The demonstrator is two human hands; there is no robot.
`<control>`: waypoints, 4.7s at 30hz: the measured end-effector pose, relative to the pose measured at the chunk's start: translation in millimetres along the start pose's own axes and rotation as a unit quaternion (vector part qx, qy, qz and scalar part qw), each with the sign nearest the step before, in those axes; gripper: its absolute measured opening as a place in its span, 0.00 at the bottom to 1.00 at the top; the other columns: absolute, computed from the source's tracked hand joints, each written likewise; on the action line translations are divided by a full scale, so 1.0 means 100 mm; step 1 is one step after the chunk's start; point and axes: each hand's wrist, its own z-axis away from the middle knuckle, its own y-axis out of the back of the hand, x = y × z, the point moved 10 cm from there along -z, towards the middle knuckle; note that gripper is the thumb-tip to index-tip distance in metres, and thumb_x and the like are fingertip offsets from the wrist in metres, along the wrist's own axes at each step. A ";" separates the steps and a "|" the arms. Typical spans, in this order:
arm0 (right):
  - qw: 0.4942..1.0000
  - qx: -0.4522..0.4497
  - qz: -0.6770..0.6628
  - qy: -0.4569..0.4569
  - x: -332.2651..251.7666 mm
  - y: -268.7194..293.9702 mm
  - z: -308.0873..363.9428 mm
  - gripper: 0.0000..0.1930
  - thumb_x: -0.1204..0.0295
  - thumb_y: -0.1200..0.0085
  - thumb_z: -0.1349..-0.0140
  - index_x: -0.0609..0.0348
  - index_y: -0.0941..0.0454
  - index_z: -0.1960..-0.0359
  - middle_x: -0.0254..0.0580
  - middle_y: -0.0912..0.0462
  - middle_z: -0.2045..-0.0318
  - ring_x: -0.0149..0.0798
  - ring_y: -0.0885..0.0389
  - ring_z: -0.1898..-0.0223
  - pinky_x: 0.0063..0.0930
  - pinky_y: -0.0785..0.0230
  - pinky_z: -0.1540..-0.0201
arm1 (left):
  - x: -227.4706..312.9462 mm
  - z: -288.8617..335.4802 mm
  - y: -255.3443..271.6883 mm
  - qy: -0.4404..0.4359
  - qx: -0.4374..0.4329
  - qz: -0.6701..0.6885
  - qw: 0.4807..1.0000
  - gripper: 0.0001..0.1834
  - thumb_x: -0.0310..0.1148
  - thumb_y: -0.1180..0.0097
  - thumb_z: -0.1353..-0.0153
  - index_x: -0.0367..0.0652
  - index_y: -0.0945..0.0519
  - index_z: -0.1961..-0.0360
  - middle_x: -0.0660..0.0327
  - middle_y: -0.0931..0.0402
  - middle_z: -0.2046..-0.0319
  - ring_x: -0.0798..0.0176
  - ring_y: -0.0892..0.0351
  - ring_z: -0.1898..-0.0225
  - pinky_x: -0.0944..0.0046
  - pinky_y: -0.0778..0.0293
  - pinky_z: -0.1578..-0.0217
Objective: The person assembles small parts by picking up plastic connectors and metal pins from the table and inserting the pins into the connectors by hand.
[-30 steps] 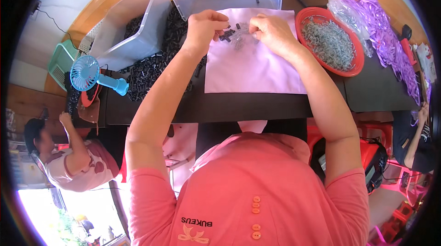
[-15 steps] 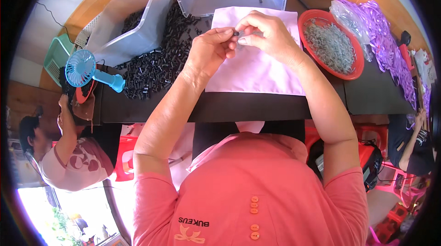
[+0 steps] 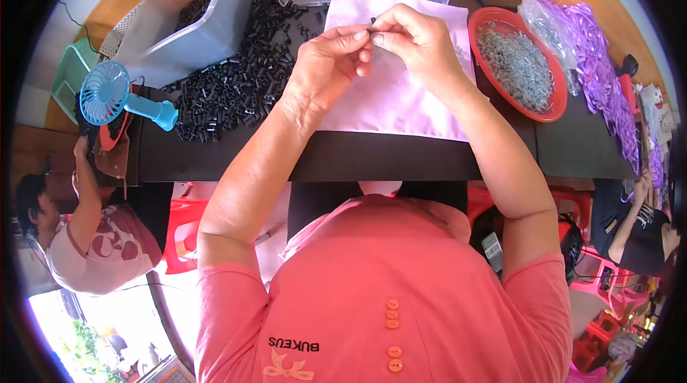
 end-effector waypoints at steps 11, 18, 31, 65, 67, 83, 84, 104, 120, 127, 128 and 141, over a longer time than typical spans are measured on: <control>0.906 -0.249 0.342 -0.017 -0.10 -0.28 0.11 0.04 0.73 0.42 0.47 0.58 0.23 0.72 0.41 0.21 0.72 0.45 0.20 0.69 0.40 0.28 0.63 | 0.27 -0.02 0.18 -0.065 0.058 -0.052 0.995 0.08 0.25 0.46 0.36 0.29 0.23 0.61 0.51 0.21 0.68 0.60 0.22 0.71 0.63 0.27 0.74; 0.903 -0.201 0.366 0.099 -0.21 -0.32 0.44 0.06 0.73 0.40 0.51 0.57 0.25 0.74 0.40 0.22 0.71 0.48 0.21 0.68 0.42 0.29 0.67 | 0.18 0.03 -0.02 -0.023 0.019 -0.072 0.997 0.10 0.26 0.51 0.33 0.31 0.25 0.55 0.55 0.23 0.66 0.64 0.24 0.69 0.66 0.29 0.72; 0.974 -0.031 -0.117 -0.190 -0.06 0.17 -0.03 0.02 0.79 0.44 0.40 0.63 0.21 0.67 0.33 0.20 0.69 0.26 0.24 0.68 0.20 0.32 0.64 | 0.17 0.07 -0.09 -0.046 0.009 -0.108 0.993 0.08 0.22 0.49 0.35 0.31 0.24 0.57 0.54 0.22 0.67 0.63 0.22 0.70 0.66 0.27 0.72; 0.987 -0.068 0.135 0.046 -0.40 -0.22 -0.07 0.13 0.83 0.39 0.52 0.60 0.23 0.63 0.40 0.23 0.68 0.38 0.19 0.69 0.27 0.25 0.63 | 0.16 0.06 0.02 -0.029 0.029 -0.027 0.999 0.06 0.19 0.45 0.40 0.27 0.22 0.62 0.51 0.20 0.68 0.58 0.19 0.71 0.65 0.26 0.74; 0.986 -0.023 0.141 0.085 -0.43 -0.17 -0.04 0.13 0.84 0.40 0.53 0.60 0.23 0.63 0.41 0.24 0.69 0.40 0.19 0.69 0.28 0.25 0.65 | 0.11 0.06 0.01 -0.023 0.031 -0.022 0.999 0.07 0.20 0.45 0.40 0.28 0.21 0.62 0.51 0.20 0.69 0.58 0.19 0.71 0.65 0.26 0.74; 0.970 -0.209 0.048 -0.117 -0.17 -0.16 -0.11 0.09 0.81 0.41 0.50 0.65 0.22 0.66 0.35 0.21 0.69 0.29 0.21 0.65 0.24 0.28 0.62 | -0.08 0.10 -0.04 0.026 0.035 -0.065 0.997 0.05 0.23 0.41 0.41 0.31 0.21 0.66 0.54 0.20 0.73 0.63 0.21 0.77 0.67 0.28 0.80; 0.957 -0.229 0.006 -0.177 0.01 -0.12 -0.16 0.08 0.80 0.41 0.50 0.66 0.20 0.66 0.35 0.19 0.70 0.27 0.21 0.66 0.23 0.30 0.62 | -0.09 0.10 -0.05 0.032 0.035 -0.073 0.996 0.05 0.23 0.40 0.42 0.31 0.21 0.66 0.54 0.20 0.74 0.63 0.21 0.77 0.67 0.28 0.81; 0.857 -0.299 0.411 0.081 0.36 -1.54 -0.87 0.09 0.66 0.39 0.50 0.58 0.23 0.76 0.42 0.19 0.69 0.51 0.21 0.64 0.46 0.32 0.63 | -0.33 0.17 -0.36 0.076 -0.079 -0.131 0.985 0.11 0.20 0.37 0.63 0.30 0.19 0.72 0.56 0.22 0.81 0.66 0.23 0.83 0.70 0.34 0.89; 0.864 -0.301 0.403 -0.005 0.55 -1.44 -0.83 0.08 0.70 0.39 0.50 0.60 0.19 0.71 0.46 0.17 0.67 0.50 0.19 0.63 0.43 0.29 0.62 | -0.35 0.17 -0.33 0.079 -0.068 -0.132 0.986 0.11 0.19 0.37 0.63 0.29 0.19 0.73 0.55 0.22 0.80 0.64 0.24 0.84 0.68 0.33 0.89; 0.968 -0.195 0.153 -0.045 0.42 -0.84 -0.95 0.08 0.74 0.42 0.45 0.63 0.17 0.65 0.39 0.16 0.70 0.30 0.21 0.67 0.25 0.30 0.61 | -0.23 0.13 -0.28 0.053 -0.049 -0.109 0.991 0.06 0.22 0.37 0.57 0.32 0.20 0.76 0.55 0.21 0.79 0.64 0.22 0.81 0.68 0.32 0.86; 0.975 -0.176 0.109 -0.083 0.40 -0.68 -0.92 0.08 0.74 0.42 0.44 0.64 0.17 0.64 0.37 0.16 0.69 0.29 0.21 0.66 0.25 0.29 0.60 | -0.17 0.13 -0.22 0.040 -0.031 -0.093 0.994 0.06 0.22 0.37 0.56 0.32 0.20 0.75 0.55 0.21 0.79 0.64 0.22 0.81 0.68 0.32 0.86; 0.970 -0.012 -0.133 -0.205 0.19 0.06 -0.02 0.07 0.78 0.44 0.41 0.64 0.18 0.62 0.37 0.16 0.69 0.26 0.22 0.66 0.20 0.32 0.61 | 0.07 0.07 -0.04 -0.026 0.029 -0.060 0.997 0.07 0.24 0.42 0.41 0.33 0.23 0.62 0.53 0.20 0.69 0.62 0.21 0.72 0.66 0.27 0.75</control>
